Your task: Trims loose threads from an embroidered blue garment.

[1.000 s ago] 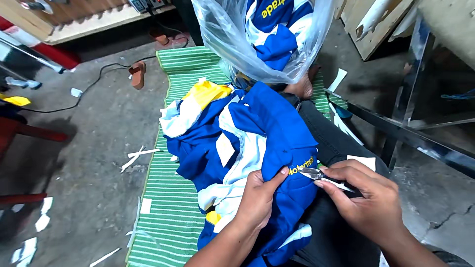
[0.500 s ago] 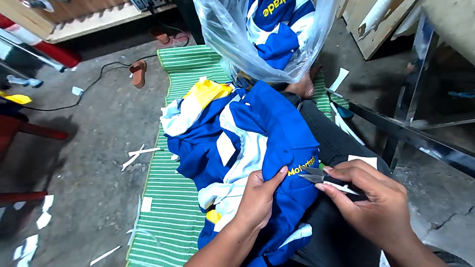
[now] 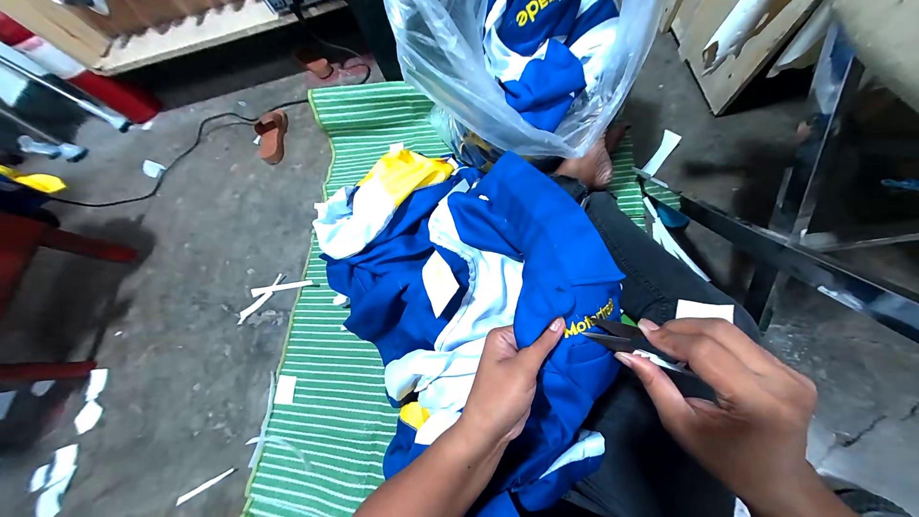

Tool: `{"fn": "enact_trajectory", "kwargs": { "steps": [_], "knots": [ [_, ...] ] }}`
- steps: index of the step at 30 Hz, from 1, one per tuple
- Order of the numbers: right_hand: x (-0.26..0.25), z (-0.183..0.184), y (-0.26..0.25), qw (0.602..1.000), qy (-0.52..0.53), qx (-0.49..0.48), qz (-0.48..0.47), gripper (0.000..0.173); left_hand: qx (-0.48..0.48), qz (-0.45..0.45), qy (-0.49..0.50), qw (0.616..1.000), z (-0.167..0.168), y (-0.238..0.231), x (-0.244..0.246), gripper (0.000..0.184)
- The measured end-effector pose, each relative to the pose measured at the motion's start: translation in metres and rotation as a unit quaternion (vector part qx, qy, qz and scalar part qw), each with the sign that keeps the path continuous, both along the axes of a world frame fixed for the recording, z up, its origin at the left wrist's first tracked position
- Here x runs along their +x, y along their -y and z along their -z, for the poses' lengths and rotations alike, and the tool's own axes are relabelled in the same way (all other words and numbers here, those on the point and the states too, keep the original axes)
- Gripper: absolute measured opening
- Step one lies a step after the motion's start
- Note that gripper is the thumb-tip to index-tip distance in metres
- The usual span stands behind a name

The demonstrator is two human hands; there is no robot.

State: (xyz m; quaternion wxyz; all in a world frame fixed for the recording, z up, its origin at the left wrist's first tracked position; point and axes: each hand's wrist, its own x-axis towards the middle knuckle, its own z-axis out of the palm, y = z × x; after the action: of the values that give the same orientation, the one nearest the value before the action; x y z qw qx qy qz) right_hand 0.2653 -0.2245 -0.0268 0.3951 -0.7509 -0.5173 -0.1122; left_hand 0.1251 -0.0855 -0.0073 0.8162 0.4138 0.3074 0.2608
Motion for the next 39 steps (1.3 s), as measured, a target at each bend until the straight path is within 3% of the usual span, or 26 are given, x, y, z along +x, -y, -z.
{"fn": "enact_trajectory", "kwargs": {
  "steps": [6,24,30,35,39],
  "knots": [
    [-0.001,0.010,-0.006,0.993,-0.103,0.046,-0.039,0.027,-0.013,0.009,-0.002,1.000,0.000,0.001,-0.001,0.020],
    [0.000,0.004,0.000,1.000,0.002,0.011,0.002,0.024,-0.007,0.001,-0.001,1.000,0.000,0.001,-0.001,0.021],
    [-0.001,0.013,-0.005,0.991,-0.120,0.042,-0.041,0.027,-0.007,-0.008,-0.005,1.000,-0.002,0.000,-0.001,0.021],
    [0.000,0.015,-0.005,0.999,-0.021,0.031,-0.021,0.023,-0.015,-0.001,-0.002,1.000,0.000,-0.001,-0.002,0.022],
    [0.004,0.017,-0.007,0.992,-0.102,0.032,-0.061,0.022,-0.019,0.007,-0.001,1.000,0.000,-0.003,-0.003,0.022]
  ]
}}
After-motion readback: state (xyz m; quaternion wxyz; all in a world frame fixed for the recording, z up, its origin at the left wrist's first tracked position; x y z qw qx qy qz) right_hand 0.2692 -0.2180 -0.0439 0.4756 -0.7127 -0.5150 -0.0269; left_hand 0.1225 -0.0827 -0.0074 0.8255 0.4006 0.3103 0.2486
